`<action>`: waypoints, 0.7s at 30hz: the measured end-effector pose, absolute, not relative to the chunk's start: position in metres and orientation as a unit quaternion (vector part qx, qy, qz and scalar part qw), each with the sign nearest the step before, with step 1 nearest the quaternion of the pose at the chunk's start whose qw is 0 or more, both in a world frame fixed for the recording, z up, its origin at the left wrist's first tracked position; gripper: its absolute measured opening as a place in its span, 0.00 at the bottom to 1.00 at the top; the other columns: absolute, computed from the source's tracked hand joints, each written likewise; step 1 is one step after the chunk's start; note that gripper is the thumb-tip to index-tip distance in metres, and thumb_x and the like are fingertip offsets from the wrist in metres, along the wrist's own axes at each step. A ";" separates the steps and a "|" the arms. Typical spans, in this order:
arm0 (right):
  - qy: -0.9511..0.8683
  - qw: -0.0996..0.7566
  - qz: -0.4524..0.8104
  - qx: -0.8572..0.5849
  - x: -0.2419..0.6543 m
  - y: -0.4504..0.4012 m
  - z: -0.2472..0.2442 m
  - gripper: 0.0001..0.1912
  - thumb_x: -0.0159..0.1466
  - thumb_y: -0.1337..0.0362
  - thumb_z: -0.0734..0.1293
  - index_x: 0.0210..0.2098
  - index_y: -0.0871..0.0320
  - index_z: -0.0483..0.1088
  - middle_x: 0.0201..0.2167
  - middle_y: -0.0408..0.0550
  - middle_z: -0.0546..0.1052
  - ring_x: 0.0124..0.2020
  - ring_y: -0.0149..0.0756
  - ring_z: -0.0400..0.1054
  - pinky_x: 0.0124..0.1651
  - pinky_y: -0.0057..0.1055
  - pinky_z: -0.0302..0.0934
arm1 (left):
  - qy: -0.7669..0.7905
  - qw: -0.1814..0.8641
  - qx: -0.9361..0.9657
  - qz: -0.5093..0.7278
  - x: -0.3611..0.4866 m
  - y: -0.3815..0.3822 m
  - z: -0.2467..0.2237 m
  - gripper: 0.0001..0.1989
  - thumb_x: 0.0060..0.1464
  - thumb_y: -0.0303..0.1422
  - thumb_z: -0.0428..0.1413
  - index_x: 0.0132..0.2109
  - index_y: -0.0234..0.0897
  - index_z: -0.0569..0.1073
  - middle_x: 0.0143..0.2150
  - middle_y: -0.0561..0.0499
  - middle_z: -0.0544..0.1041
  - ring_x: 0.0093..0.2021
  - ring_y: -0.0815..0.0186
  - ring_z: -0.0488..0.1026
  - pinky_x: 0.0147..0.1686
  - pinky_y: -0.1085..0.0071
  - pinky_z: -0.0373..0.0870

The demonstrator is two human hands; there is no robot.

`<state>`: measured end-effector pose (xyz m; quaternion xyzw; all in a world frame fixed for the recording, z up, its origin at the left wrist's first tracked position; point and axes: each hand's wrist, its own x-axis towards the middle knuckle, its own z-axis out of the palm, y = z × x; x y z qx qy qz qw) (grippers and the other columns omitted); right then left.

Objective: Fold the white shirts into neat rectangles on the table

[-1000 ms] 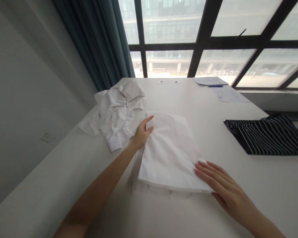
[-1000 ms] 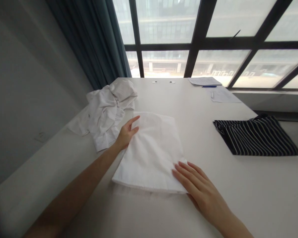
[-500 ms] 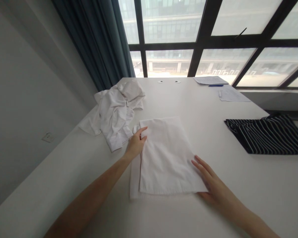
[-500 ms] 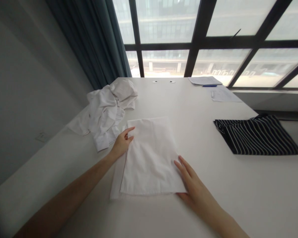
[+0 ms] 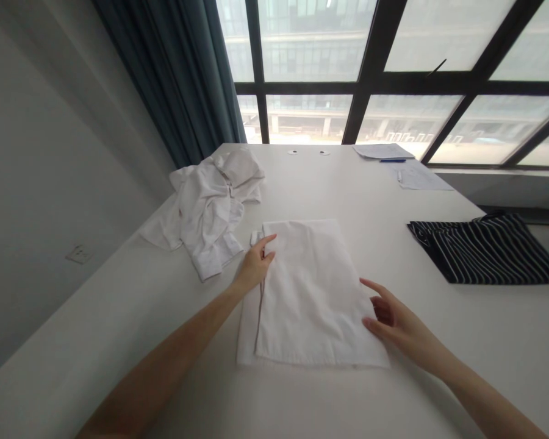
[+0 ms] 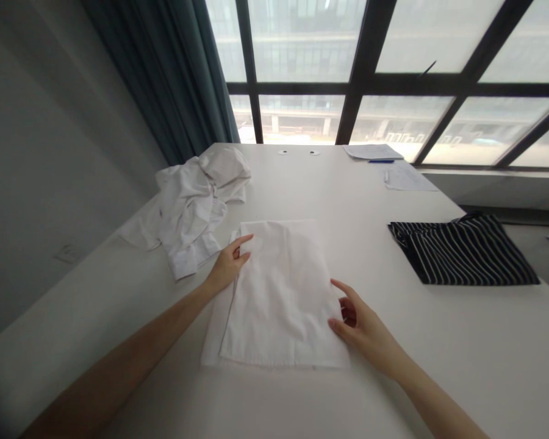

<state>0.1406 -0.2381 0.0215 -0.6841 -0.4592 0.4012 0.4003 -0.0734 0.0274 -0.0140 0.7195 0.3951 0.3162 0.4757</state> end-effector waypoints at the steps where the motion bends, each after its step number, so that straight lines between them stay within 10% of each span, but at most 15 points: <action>1: -0.459 0.399 0.403 -0.684 0.144 -0.240 0.024 0.35 0.64 0.52 0.66 0.65 0.54 0.52 0.34 0.43 0.73 0.33 0.35 0.71 0.39 0.37 0.69 | 0.386 0.484 0.719 0.314 -0.070 0.026 -0.014 0.26 0.51 0.27 0.56 0.59 0.39 0.71 0.35 0.52 0.77 0.34 0.66 0.73 0.39 0.69 0.72; 5: -0.440 0.392 0.419 -0.691 0.169 -0.236 0.024 0.35 0.66 0.47 0.61 0.65 0.58 0.52 0.30 0.44 0.74 0.31 0.36 0.71 0.35 0.37 0.70 | 0.356 0.509 0.722 0.304 -0.065 0.023 -0.015 0.26 0.51 0.28 0.56 0.59 0.39 0.71 0.33 0.51 0.77 0.34 0.65 0.74 0.38 0.69 0.73; 14: -0.582 0.374 0.124 -0.712 0.222 -0.108 0.009 0.25 0.66 0.50 0.58 0.57 0.57 0.63 0.58 0.58 0.68 0.56 0.44 0.65 0.56 0.45 0.62 | 0.325 0.525 0.732 0.286 -0.075 0.021 0.004 0.27 0.52 0.29 0.56 0.61 0.34 0.69 0.24 0.56 0.69 0.28 0.67 0.69 0.33 0.72 0.70; 21: -0.644 0.330 0.176 -0.668 0.226 -0.048 0.027 0.22 0.63 0.47 0.58 0.35 0.59 0.71 0.31 0.49 0.74 0.35 0.37 0.67 0.40 0.34 0.63 | 0.298 0.556 0.715 0.303 -0.079 0.024 0.007 0.28 0.52 0.30 0.56 0.61 0.32 0.67 0.38 0.49 0.76 0.40 0.64 0.73 0.42 0.69 0.71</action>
